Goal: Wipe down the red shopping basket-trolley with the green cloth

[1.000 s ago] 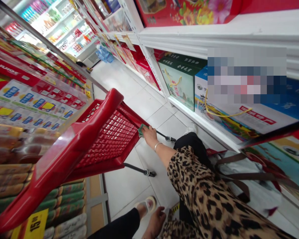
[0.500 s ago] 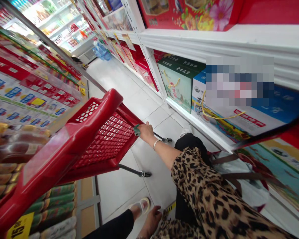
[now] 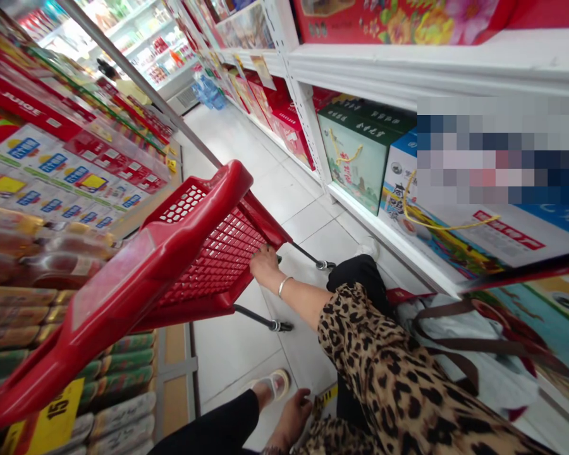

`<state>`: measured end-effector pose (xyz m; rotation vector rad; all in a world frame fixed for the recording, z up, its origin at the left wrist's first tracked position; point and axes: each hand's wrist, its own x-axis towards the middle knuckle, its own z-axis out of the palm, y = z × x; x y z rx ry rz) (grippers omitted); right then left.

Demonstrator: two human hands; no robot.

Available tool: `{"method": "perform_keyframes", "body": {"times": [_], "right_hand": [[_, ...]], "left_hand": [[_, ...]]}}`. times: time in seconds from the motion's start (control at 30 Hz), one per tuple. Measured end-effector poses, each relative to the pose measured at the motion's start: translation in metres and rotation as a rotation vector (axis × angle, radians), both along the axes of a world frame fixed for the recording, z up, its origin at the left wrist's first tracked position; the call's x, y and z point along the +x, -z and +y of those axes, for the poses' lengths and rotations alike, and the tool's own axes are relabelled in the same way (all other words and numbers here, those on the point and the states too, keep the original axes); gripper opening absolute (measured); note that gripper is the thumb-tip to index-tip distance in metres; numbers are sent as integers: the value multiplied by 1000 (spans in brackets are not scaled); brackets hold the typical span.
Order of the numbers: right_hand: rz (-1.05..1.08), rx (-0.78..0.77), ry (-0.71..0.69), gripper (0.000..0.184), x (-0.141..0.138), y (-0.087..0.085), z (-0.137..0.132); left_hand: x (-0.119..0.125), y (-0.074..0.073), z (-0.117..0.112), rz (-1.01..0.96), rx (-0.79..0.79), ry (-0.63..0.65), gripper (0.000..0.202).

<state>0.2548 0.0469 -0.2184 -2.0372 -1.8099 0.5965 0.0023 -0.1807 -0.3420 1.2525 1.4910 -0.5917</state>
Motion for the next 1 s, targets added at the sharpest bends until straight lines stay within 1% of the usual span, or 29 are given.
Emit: {"method": "perform_keyframes", "body": {"times": [0.07, 0.13, 0.17, 0.2, 0.23, 0.27, 0.3, 0.33, 0.37, 0.4, 0.43, 0.47, 0.5, 0.53, 0.57, 0.67, 0.7, 0.73, 0.77, 0.83, 0.87, 0.93, 1.0], "right_hand": [[47, 19, -136, 22, -16, -7, -2], [79, 69, -252, 22, -30, -12, -4], [72, 104, -273, 22, -34, -13, -5], [50, 136, -264, 23, -37, -13, -6], [17, 153, -228, 24, -37, -12, -6], [-19, 148, -176, 26, -36, -10, -6], [-47, 126, -123, 28, -33, -7, -6], [-64, 98, -81, 30, -30, -4, -6], [-72, 70, -52, 31, -26, 0, -6], [-72, 46, -33, 33, -23, 3, -5], [-68, 29, -23, 34, -20, 7, -4], [-62, 17, -20, 35, -19, 10, -4], [-54, 5, -19, 35, -19, 13, -4], [-44, -5, -26, 35, -20, 14, -3], [-34, -13, -40, 34, -22, 15, -3], [0, -11, -128, 28, -30, 10, -3], [11, -5, -160, 27, -32, 6, -3], [20, 3, -189, 27, -35, 2, -3], [27, 13, -211, 28, -38, -2, -4], [30, 51, -256, 29, -45, -8, -4], [26, 81, -288, 28, -48, -10, -5], [17, 152, -370, 27, -56, -10, -5], [16, 202, -443, 25, -62, -6, -5]], "left_hand": [[-1, -1, 2, -36, 44, 23, 45], [-2, -1, 3, -73, 94, 36, 40], [-3, -1, 4, -89, 117, 37, 37], [-3, -1, 3, -100, 133, 31, 33], [-2, -2, 3, -122, 167, 27, 27], [-1, -4, 3, -174, 248, 36, 19], [2, -7, 4, -258, 394, 68, 10], [5, -10, 5, -363, 608, 131, 8], [9, -16, 7, -470, 883, 220, 13], [13, -21, 9, -560, 1189, 328, 18], [17, -28, 11, -603, 1473, 440, 19], [21, -34, 13, -593, 1695, 526, 19], [24, -40, 15, -564, 1826, 588, 20], [27, -44, 15, -530, 1858, 627, 22], [28, -47, 15, -481, 1780, 645, 23], [29, -51, 14, -295, 1307, 621, 21], [29, -50, 13, -283, 1250, 619, 21], [29, -50, 13, -315, 1295, 632, 20], [29, -49, 14, -384, 1424, 658, 19], [30, -50, 15, -533, 1751, 732, 18], [31, -51, 16, -559, 1881, 765, 17], [32, -53, 18, -528, 2015, 817, 15], [32, -54, 18, -478, 2043, 840, 15]]}}
